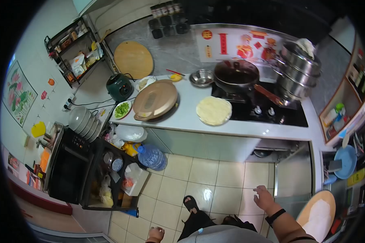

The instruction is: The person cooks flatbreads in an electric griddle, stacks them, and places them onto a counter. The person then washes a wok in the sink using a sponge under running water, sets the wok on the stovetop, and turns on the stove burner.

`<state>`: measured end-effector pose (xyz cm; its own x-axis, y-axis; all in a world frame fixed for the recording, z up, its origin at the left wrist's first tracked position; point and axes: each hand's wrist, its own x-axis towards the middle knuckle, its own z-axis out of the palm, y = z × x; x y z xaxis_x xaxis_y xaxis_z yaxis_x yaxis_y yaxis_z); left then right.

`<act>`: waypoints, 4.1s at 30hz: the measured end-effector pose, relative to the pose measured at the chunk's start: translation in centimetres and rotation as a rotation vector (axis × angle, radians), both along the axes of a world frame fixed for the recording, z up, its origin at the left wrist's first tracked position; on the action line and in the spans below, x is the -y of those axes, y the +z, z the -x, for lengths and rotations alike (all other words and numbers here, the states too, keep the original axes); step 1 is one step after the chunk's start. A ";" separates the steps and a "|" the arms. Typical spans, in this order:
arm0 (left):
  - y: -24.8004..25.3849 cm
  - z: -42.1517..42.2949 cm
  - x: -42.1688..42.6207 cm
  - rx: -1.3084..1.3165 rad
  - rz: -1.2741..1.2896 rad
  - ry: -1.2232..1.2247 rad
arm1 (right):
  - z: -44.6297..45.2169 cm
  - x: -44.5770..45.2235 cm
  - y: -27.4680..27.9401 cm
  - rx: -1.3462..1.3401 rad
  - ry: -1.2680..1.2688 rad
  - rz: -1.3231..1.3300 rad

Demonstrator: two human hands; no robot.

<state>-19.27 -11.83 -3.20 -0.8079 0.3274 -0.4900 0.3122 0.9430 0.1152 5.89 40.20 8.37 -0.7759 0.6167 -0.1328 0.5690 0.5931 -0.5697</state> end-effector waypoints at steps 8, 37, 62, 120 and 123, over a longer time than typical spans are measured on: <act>8.0 21.7 -5.6 -0.234 -0.332 -0.009 | 20.3 1.1 0.2 -0.005 0.065 -0.047; 22.6 55.9 -34.3 -0.298 -0.541 -0.962 | 40.2 -18.8 -7.4 -0.223 -0.902 0.168; 23.5 61.2 -35.6 -0.028 -0.554 -1.386 | 49.6 -5.3 -5.9 -0.715 -1.373 0.748; 44.4 74.5 -69.4 -0.629 -0.981 -0.261 | 33.2 -38.2 61.5 -0.660 -1.053 -1.312; 44.7 74.1 -69.7 -0.647 -0.941 -0.245 | 33.8 -39.0 61.6 -0.719 -1.006 -1.377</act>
